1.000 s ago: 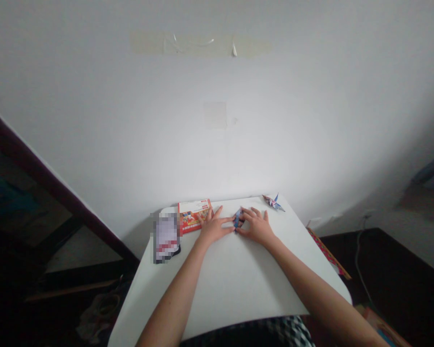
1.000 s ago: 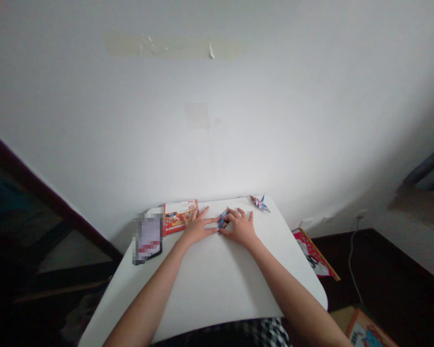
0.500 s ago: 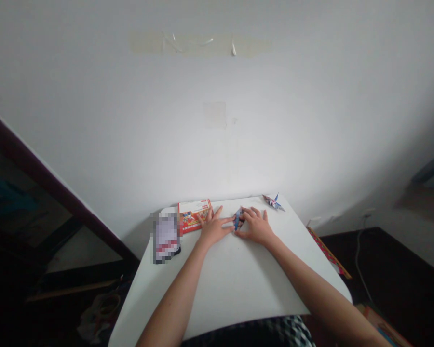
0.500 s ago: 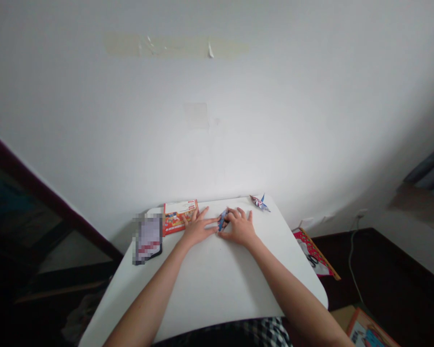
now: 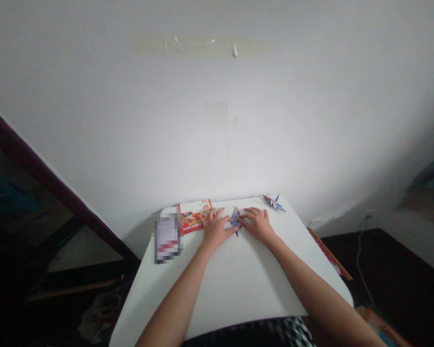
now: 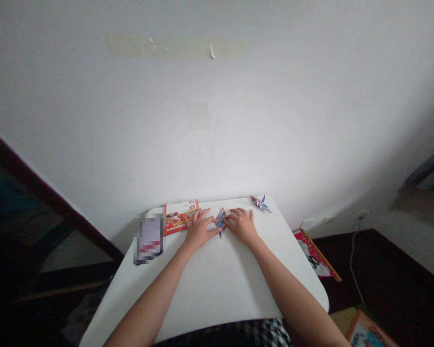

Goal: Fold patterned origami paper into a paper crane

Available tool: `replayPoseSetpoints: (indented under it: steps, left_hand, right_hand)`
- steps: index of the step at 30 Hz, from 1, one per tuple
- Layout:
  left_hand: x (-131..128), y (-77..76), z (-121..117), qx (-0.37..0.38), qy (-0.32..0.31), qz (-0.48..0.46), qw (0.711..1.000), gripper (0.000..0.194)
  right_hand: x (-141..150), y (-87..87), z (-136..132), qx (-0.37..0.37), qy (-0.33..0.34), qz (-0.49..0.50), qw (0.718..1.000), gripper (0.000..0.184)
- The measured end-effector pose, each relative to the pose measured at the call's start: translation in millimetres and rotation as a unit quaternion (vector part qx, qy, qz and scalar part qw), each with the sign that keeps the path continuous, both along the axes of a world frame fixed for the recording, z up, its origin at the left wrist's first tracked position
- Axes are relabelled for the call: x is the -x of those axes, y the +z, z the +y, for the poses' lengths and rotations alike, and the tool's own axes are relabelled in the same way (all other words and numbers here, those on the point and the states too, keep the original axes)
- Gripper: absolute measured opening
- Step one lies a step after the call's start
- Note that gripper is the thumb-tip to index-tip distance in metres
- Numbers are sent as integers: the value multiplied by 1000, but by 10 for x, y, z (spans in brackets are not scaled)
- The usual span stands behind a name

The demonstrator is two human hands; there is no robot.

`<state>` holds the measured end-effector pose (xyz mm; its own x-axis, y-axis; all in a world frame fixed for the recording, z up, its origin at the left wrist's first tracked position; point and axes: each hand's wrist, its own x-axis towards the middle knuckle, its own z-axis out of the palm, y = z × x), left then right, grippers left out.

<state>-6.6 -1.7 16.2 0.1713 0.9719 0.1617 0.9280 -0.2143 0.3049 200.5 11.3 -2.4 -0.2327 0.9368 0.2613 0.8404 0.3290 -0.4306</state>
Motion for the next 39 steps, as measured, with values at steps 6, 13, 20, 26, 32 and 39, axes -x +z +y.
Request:
replayPoseSetpoints:
  steps: [6, 13, 20, 26, 32, 39]
  left_hand:
    - [-29, -1, -8, 6, 5, 6, 1000, 44]
    - [33, -15, 27, 50, 1, -3, 999, 55]
    - [33, -36, 27, 44, 3, 9, 999, 57]
    - [37, -48, 11, 39, 8, 10, 999, 57]
    - [35, -55, 14, 34, 7, 8, 999, 57]
    - [39, -78, 16, 32, 7, 14, 999, 56]
  right_hand:
    - [-5, -2, 1, -42, 8, 11, 999, 15]
    - [12, 20, -32, -28, -15, 4, 999, 20]
    - [41, 84, -103, -53, -13, -46, 997, 23]
    - [52, 85, -138, -79, 11, -37, 996, 17]
    - [56, 67, -124, -54, -47, -36, 997, 18]
    - [36, 76, -142, -70, -33, -66, 995, 19]
